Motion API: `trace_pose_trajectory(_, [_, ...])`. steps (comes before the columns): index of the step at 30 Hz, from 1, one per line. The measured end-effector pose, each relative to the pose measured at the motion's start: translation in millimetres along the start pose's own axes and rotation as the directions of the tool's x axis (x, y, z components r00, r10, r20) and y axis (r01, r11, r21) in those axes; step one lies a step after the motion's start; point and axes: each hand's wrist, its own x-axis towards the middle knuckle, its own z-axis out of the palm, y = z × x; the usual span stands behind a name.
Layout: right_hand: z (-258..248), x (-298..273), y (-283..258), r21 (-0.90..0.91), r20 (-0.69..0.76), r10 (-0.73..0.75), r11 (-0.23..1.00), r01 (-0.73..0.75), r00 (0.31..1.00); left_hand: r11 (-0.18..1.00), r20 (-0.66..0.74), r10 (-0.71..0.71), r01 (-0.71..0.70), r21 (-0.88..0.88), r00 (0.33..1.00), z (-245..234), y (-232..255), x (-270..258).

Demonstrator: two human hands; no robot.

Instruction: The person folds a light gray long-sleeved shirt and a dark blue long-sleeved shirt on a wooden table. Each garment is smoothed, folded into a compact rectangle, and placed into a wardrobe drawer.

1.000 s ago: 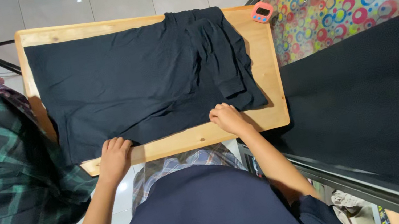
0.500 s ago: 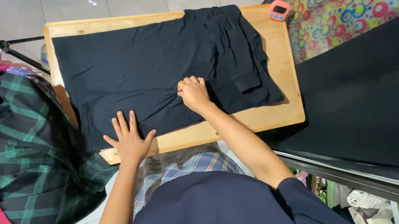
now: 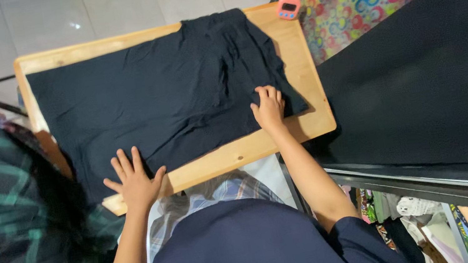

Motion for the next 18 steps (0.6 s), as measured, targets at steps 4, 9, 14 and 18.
trace_pose_trajectory(4, [9.6, 11.1, 29.3, -0.020, -0.003, -0.042, 0.999, 0.042, 0.999, 1.000, -0.057, 0.020, -0.021, -0.014, 0.998, -3.0, 7.3, 0.3])
trace_pose_trajectory(9, [-8.1, 32.8, 25.6, 0.158, -0.082, -0.147, 0.975, 0.158, 0.986, 0.973, -0.194, 0.119, -0.153, -0.172, 0.974, -21.9, 55.8, 13.5])
trace_pose_trajectory(14, [-46.2, 23.6, -26.3, 0.632, 0.332, -0.088, 0.760, -0.153, 0.939, 0.604, 0.243, 0.206, 0.072, -0.793, 0.948, -35.6, 137.9, 37.6])
trace_pose_trajectory(18, [-55.1, 0.0, -68.7, 0.710, 0.429, -0.299, 0.695, -0.113, 0.852, 0.307, 0.374, 0.238, 0.296, -0.905, 0.897, -19.3, 183.8, 58.3])
